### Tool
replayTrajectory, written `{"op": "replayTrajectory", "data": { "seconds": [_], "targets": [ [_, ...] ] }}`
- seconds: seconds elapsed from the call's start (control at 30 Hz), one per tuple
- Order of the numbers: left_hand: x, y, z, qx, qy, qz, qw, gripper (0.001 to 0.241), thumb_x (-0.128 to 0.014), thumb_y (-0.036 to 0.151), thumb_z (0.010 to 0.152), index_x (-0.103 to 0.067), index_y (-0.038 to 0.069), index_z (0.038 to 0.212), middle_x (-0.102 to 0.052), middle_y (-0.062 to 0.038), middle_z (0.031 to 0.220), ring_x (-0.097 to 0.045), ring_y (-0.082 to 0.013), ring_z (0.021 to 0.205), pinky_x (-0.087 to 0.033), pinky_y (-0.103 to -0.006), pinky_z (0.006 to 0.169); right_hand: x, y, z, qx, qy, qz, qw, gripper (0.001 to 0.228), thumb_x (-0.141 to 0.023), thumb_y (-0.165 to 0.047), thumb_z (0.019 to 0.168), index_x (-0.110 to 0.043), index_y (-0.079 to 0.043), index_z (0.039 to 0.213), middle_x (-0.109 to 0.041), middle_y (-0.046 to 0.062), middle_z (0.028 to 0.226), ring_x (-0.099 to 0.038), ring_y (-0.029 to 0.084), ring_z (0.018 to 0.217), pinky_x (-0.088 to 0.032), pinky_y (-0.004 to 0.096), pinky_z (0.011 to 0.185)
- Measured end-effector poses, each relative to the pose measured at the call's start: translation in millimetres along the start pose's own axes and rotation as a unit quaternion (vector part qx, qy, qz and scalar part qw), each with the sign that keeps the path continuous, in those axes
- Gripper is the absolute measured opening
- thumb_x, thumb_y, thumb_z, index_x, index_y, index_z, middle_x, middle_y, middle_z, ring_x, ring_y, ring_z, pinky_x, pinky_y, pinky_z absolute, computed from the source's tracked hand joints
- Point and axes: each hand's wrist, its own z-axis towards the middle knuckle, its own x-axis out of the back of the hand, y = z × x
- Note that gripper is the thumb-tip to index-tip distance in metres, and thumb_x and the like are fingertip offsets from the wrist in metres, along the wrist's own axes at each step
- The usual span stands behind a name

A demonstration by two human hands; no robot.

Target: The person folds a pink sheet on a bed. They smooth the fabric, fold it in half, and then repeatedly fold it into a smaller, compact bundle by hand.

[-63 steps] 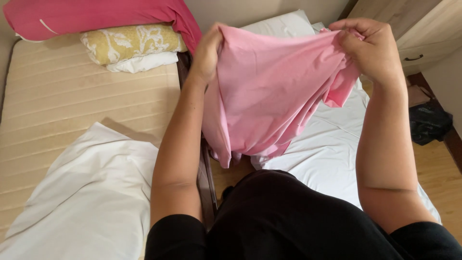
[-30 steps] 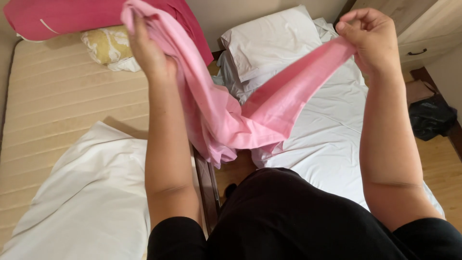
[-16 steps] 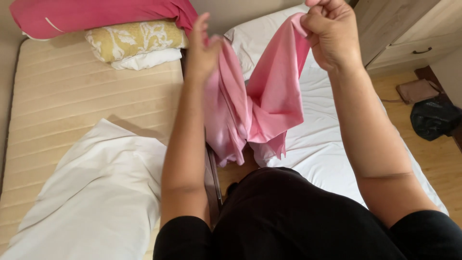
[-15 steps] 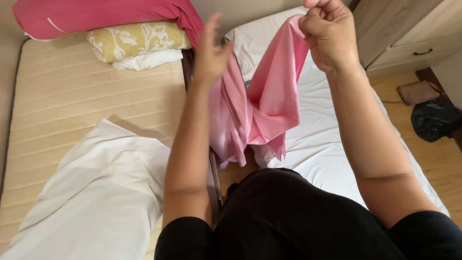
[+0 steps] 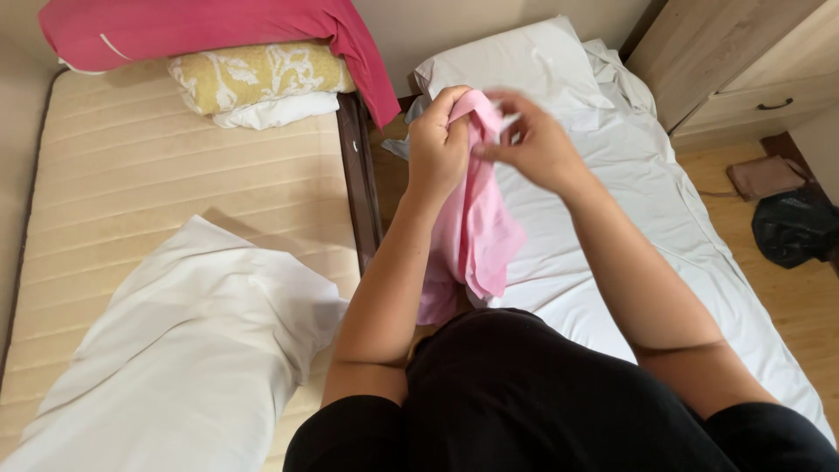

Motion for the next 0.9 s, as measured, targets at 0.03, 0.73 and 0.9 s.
{"op": "replayTrajectory", "data": {
  "seconds": [0.03,0.73,0.9],
  "targets": [
    [2,1,0,0.001,0.013,-0.005,1.0,0.027,-0.046,0.001,0.088,-0.066,0.011,0.104,-0.07,0.0,0.088,-0.063,-0.0158,0.077,-0.049,-0.0295,0.072,-4,17,0,-0.01,-0.018,-0.067,0.998,0.032,-0.085,-0.027,0.086,-0.068,-0.017,0.111,-0.063,-0.004,0.102,-0.051,0.009,0.078,-0.046,0.025,0.074],
    [15,-5,-6,-0.037,0.024,-0.072,0.996,0.009,-0.067,0.008,0.095,-0.072,0.016,0.097,-0.071,-0.003,0.084,-0.071,-0.0176,0.084,-0.056,-0.0319,0.081,-43,80,-20,-0.013,0.073,0.1,0.992,0.012,-0.077,-0.006,0.095,-0.07,-0.003,0.105,-0.063,0.004,0.079,-0.062,0.011,0.072,-0.054,0.025,0.068],
    [28,9,-7,0.01,-0.011,-0.209,0.978,0.008,-0.059,0.007,0.101,-0.066,0.011,0.099,-0.072,-0.006,0.087,-0.066,-0.0136,0.085,-0.054,-0.0317,0.085,-62,99,-27,-0.049,0.017,0.132,0.99,0.014,-0.071,-0.007,0.097,-0.068,-0.004,0.11,-0.068,0.005,0.082,-0.063,0.011,0.076,-0.056,0.027,0.076]
  ]
}}
